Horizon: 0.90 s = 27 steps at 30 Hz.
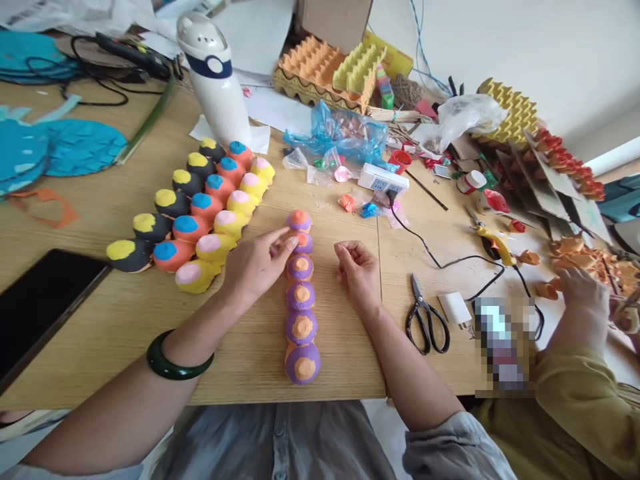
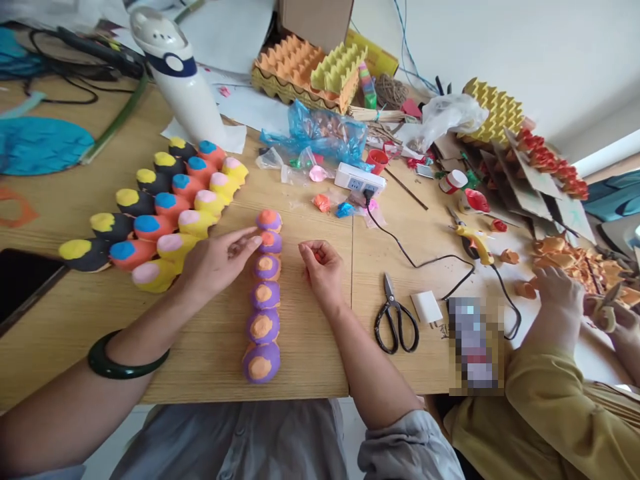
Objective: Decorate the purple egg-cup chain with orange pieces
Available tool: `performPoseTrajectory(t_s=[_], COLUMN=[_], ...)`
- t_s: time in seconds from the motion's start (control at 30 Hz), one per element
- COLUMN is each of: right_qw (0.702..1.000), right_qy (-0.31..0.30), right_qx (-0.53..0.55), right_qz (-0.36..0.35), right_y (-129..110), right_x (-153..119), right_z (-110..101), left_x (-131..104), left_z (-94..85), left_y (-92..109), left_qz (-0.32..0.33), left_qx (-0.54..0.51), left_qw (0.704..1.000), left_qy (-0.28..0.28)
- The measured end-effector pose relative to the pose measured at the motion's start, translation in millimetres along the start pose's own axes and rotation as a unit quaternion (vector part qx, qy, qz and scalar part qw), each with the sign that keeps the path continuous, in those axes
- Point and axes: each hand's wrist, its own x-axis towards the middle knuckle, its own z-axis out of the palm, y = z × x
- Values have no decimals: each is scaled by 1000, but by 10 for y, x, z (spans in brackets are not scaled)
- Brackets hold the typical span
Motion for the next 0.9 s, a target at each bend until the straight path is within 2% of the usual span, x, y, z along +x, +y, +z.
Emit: performPoseTrajectory(t_s=[0.13,0.23,0.3,0.4,0.5,0.57,0.67,0.8,0.9], right_qw=[999,998,998,997,996,997,995,984,975], right_qy=[-40,-58,-62,-71,-78,-71,-54,-56,-62], right_qx=[-11,-1,9,33,41,17,-40,-91,-130], right_qz=[4,-4,-4,-1,-6,-24,-79,-143,-171], right_y=[51,63,68,68,44,18,-15,-39,-59], right_x=[-23,4,5,-27,-79,-116,-168,-223,-249], right_z=[139,184,188,176,156,138,103,63,51], left_x=[11,36,35,-4,-53,-72,-83,-94,-108], left_z=[76,145,184,217,214,197,164,142,143], left_y=[-44,-97,-94,-17,88,136,162,172,194], left_qz=[10,-8,-12,-21,-94,-147,-178,-192,-197], left_qx=[-100,-212,-311,-455,-541,-575,-605,-622,-624], left_qw=[995,976,947,883,824,787,748,716,708], left_qy=[-19,-51,-79,-114,-139,-167,-207,-254,-266])
